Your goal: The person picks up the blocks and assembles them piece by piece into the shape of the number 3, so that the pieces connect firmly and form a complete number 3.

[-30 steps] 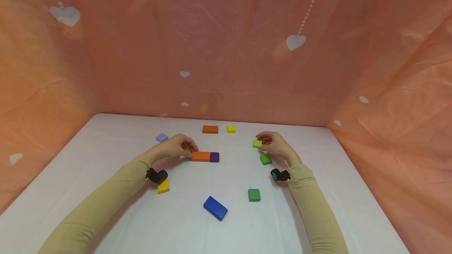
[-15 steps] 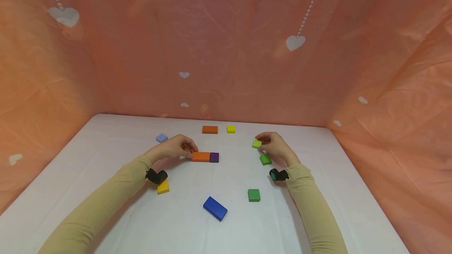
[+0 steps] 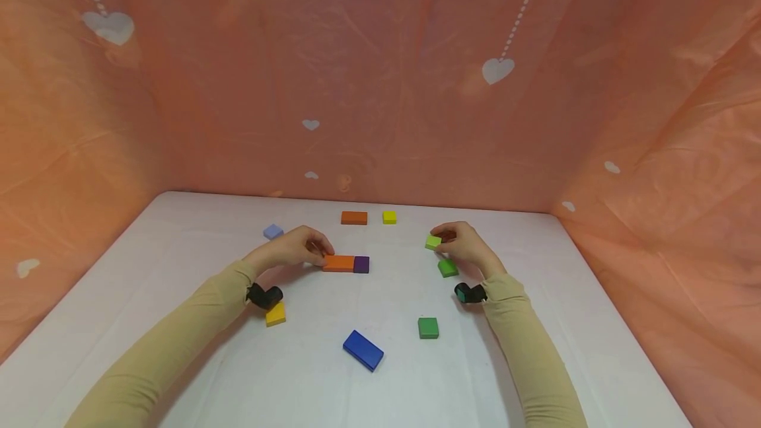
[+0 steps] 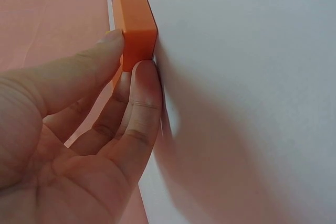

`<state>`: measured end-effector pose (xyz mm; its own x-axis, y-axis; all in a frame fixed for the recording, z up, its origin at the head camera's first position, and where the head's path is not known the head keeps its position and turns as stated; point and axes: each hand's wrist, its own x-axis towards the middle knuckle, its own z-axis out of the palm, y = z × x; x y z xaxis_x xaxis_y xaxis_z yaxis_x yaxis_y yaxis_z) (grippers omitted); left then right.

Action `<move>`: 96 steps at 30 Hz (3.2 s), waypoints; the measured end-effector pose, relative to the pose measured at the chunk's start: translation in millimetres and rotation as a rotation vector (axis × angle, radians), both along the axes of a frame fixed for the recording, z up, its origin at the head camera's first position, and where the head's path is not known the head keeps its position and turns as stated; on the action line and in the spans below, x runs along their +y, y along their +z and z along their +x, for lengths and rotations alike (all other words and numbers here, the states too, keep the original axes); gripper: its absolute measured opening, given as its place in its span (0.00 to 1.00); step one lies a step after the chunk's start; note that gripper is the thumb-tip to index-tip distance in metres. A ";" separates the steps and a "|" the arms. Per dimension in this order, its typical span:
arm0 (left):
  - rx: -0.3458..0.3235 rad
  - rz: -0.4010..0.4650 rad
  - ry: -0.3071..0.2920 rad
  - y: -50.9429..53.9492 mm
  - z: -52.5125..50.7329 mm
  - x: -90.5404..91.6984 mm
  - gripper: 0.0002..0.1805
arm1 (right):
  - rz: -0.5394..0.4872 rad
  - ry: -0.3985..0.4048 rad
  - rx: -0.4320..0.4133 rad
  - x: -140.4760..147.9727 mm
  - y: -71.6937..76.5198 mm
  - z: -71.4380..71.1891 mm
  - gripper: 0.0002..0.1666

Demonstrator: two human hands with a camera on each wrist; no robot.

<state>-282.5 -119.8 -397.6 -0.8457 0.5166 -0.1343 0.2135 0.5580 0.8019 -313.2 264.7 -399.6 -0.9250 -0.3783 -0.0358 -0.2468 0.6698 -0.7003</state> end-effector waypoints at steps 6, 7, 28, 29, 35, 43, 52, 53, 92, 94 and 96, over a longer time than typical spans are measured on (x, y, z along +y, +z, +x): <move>0.007 -0.004 -0.004 0.4 0.8 -0.8 0.09 | 0.011 0.010 -0.001 -0.5 -0.6 -0.6 0.23; 0.005 -0.004 -0.004 0.4 0.9 -0.9 0.09 | 0.010 0.010 -0.002 -0.6 -0.4 -0.7 0.23; -0.006 0.010 0.000 -1.9 -1.6 -1.1 0.09 | -0.009 0.025 -0.014 -14.7 11.3 2.5 0.22; -0.007 0.008 0.002 -1.9 -1.6 -0.9 0.09 | -0.012 0.027 -0.013 -16.0 12.1 2.9 0.22; -0.012 0.005 0.009 -1.9 -2.2 -0.5 0.10 | -0.014 0.034 -0.008 -23.6 13.8 2.9 0.22; -0.012 0.005 0.010 -2.1 -0.7 -0.4 0.10 | -0.032 0.073 -0.010 -37.8 14.2 0.2 0.21; -0.004 0.014 -0.001 -1.5 0.0 0.8 0.10 | -0.048 0.112 0.002 -55.5 14.9 -0.2 0.20; -0.005 0.015 -0.001 -1.5 -0.1 0.8 0.10 | -0.048 0.110 -0.007 -57.9 16.0 0.2 0.20; -0.009 0.018 0.022 -1.1 -1.6 0.1 0.09 | 0.012 0.261 -0.011 -120.2 10.4 -9.9 0.19; -0.016 0.014 0.027 -1.2 -1.4 0.4 0.09 | 0.029 0.250 -0.018 -121.9 8.5 -9.4 0.20; -0.025 0.011 0.034 -1.4 -1.1 0.5 0.09 | 0.043 0.243 -0.024 -123.4 6.5 -8.9 0.20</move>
